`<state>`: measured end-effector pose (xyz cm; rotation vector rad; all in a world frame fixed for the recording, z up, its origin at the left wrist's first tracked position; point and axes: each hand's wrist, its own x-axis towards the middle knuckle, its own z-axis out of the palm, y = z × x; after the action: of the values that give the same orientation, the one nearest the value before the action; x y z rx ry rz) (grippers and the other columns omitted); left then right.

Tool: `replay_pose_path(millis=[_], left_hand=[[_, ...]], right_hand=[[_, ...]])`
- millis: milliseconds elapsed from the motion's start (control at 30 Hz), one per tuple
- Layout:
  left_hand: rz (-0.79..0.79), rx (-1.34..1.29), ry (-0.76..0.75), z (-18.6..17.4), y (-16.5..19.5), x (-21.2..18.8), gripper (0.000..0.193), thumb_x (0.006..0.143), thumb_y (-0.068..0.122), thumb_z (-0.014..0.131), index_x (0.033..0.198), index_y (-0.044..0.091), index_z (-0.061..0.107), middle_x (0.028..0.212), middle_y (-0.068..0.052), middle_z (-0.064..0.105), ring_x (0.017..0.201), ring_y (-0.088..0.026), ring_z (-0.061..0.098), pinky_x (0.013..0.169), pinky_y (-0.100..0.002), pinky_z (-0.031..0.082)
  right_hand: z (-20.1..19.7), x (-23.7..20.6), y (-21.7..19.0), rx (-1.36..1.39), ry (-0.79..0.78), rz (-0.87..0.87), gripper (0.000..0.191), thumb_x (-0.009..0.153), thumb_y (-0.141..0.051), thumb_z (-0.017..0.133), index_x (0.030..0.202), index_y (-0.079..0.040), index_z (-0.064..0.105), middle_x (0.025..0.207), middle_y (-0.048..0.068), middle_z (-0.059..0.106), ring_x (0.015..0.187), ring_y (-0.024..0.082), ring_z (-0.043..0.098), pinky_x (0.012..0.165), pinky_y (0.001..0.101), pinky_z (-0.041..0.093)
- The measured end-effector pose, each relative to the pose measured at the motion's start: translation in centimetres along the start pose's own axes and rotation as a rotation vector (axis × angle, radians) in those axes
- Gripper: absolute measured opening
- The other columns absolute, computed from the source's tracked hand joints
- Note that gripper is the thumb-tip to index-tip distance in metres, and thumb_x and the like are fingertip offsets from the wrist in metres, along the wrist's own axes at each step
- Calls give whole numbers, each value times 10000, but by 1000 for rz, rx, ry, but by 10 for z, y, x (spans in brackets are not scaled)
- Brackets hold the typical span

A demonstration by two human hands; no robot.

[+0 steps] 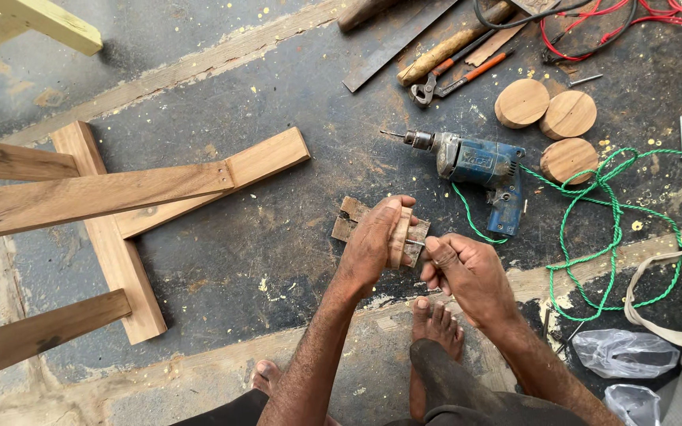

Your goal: The person retrieves a drill bit from a tool bag, inserts it into a corded drill, and tightens the chuck. They then place a small round wooden piece on a scrap block and drill a hole through it. The person repeats this process for several round wooden pieces, inserting a screw into each drilled hole to test fit.

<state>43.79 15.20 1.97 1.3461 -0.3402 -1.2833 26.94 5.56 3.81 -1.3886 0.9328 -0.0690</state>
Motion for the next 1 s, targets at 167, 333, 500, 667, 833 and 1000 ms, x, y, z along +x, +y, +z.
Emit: replay_pose_path(millis=[167, 333, 500, 667, 833, 1000], left_hand=[[-136, -281, -94, 1, 3, 2, 570, 1059, 494, 348, 1348, 47, 552, 1047, -174, 665, 849, -204, 706, 554, -304, 626], [-149, -259, -67, 4, 8, -2, 577, 1062, 508, 358, 1346, 45, 553, 1045, -173, 675, 827, -179, 711, 543, -292, 636], [-290, -303, -156, -2, 11, -4, 611, 1065, 512, 364, 1313, -1, 583, 974, -192, 676, 793, -210, 712, 516, -306, 625], [-182, 46, 15, -4, -10, 3, 564, 1065, 471, 330, 1333, 49, 589, 1057, -177, 683, 802, -199, 673, 549, -287, 609], [567, 697, 59, 3, -45, 10, 556, 1182, 445, 314, 1363, 3, 599, 1169, -165, 703, 996, -181, 699, 833, -318, 607], [48, 227, 5, 1, -47, 18, 551, 1124, 468, 299, 1299, 28, 580, 1131, -216, 674, 816, -176, 689, 558, -279, 609]], right_hand=[[6, -7, -6, -621, 241, -660, 327, 1041, -298, 563, 977, -17, 718, 862, 91, 767, 789, 147, 751, 637, 278, 605], [6, -12, -13, -527, 238, -684, 161, 996, -141, 640, 1017, -9, 730, 912, 111, 772, 811, 176, 761, 654, 294, 641], [2, -8, -3, -695, 247, -1107, 127, 1045, -51, 613, 1115, 42, 665, 1030, 172, 750, 1003, 285, 738, 815, 370, 651], [1, -6, 25, -154, -5, -281, 301, 1002, -277, 575, 1133, -40, 709, 876, 82, 754, 791, 149, 716, 684, 280, 630], [3, -1, 46, 471, -28, 171, 426, 1080, -358, 569, 955, 29, 696, 727, 87, 684, 615, 149, 605, 568, 276, 515], [-5, 0, 44, -469, 75, -191, 387, 1014, -364, 507, 956, -93, 778, 826, 24, 787, 649, 126, 727, 541, 232, 576]])
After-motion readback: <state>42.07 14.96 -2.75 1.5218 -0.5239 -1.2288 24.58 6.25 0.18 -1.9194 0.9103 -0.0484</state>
